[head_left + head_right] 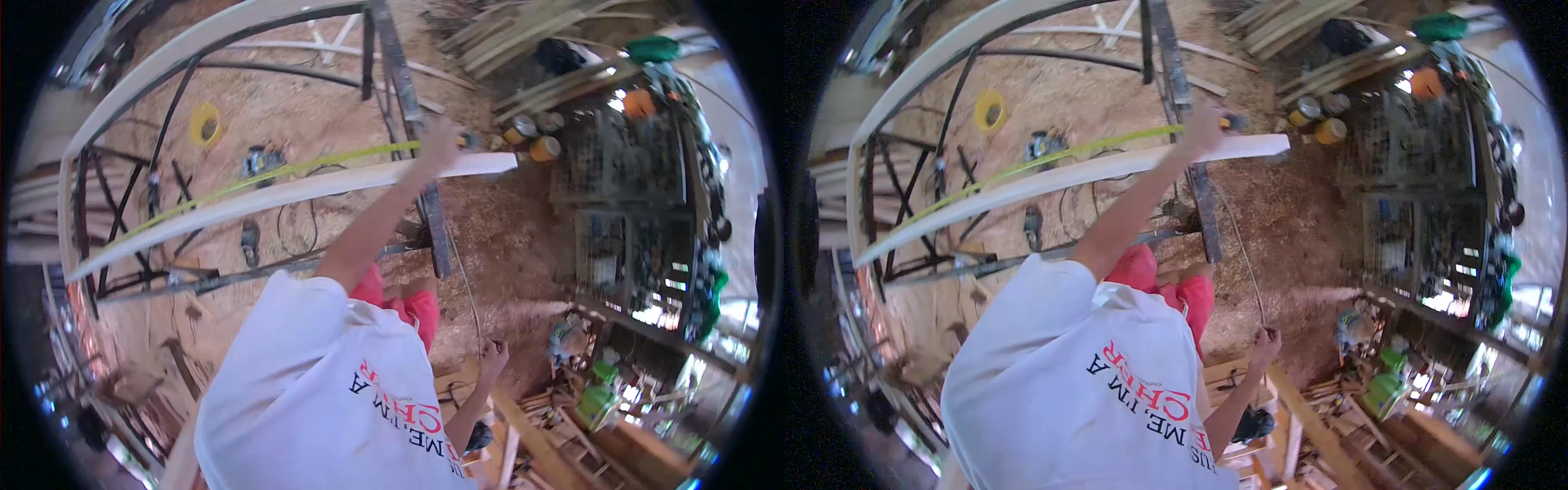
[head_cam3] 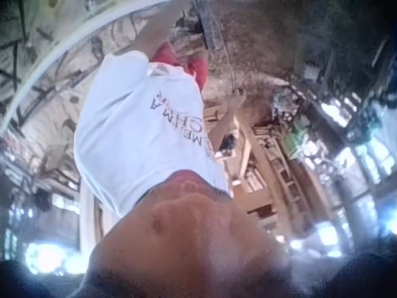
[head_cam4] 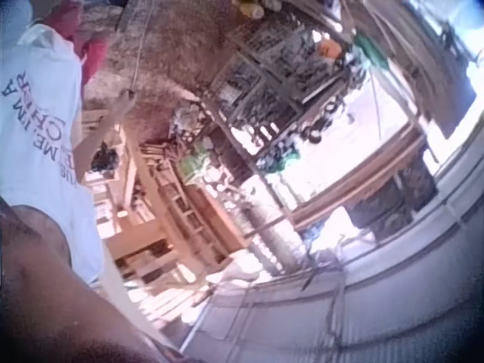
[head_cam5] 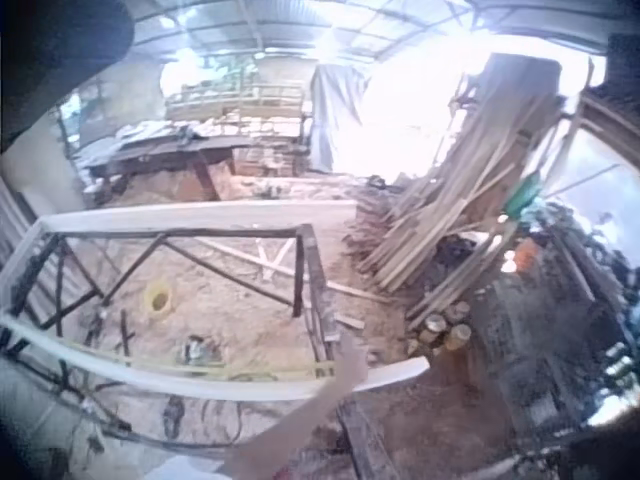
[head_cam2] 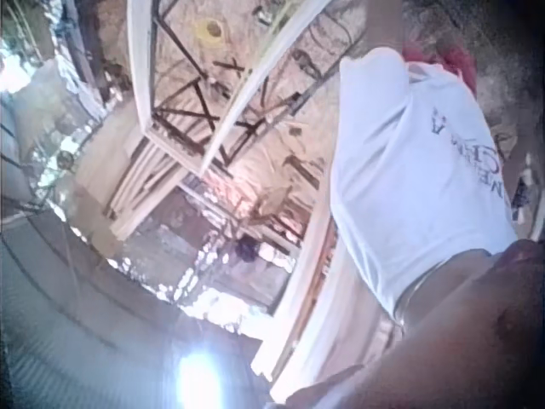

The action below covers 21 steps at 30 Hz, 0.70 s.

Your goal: The person measures a wooden frame using a tape measure, picks up several wooden strips from the floor, and nails them into the frame with a hammer.

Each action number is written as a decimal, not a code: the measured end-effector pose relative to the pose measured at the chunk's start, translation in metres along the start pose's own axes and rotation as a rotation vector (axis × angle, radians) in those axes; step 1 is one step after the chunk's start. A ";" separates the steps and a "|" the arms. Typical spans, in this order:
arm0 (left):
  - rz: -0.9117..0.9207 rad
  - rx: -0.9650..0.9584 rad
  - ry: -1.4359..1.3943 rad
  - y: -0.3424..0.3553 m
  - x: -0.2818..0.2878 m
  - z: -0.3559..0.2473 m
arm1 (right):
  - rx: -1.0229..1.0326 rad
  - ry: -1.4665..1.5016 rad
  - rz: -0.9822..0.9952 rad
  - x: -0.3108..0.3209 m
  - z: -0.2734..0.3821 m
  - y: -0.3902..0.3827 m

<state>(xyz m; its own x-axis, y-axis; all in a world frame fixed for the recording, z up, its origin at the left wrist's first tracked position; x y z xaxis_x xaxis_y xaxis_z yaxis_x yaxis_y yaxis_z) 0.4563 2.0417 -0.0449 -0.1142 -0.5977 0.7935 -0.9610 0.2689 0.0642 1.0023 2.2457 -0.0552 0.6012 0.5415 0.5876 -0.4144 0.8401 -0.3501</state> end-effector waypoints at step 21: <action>-0.323 -0.167 -0.119 0.042 -0.133 -0.137 | 0.930 -0.020 0.806 -0.204 0.407 0.211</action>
<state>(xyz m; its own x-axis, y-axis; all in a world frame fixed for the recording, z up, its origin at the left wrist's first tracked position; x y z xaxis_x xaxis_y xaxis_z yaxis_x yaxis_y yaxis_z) 0.4653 2.2360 -0.0646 0.1500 -0.7528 0.6409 -0.8990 0.1659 0.4054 0.5147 2.2990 0.0478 -0.0593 0.8870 0.4580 -0.9962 -0.0821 0.0302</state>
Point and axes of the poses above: each hand's wrist, its own y-axis towards the middle knuckle, its own x-axis out of the back of the hand, z = x × y, the point moved 3 cm from there along y, towards the middle knuckle, and after that the axes turned 6 degrees about -z, right-handed, at the moved point
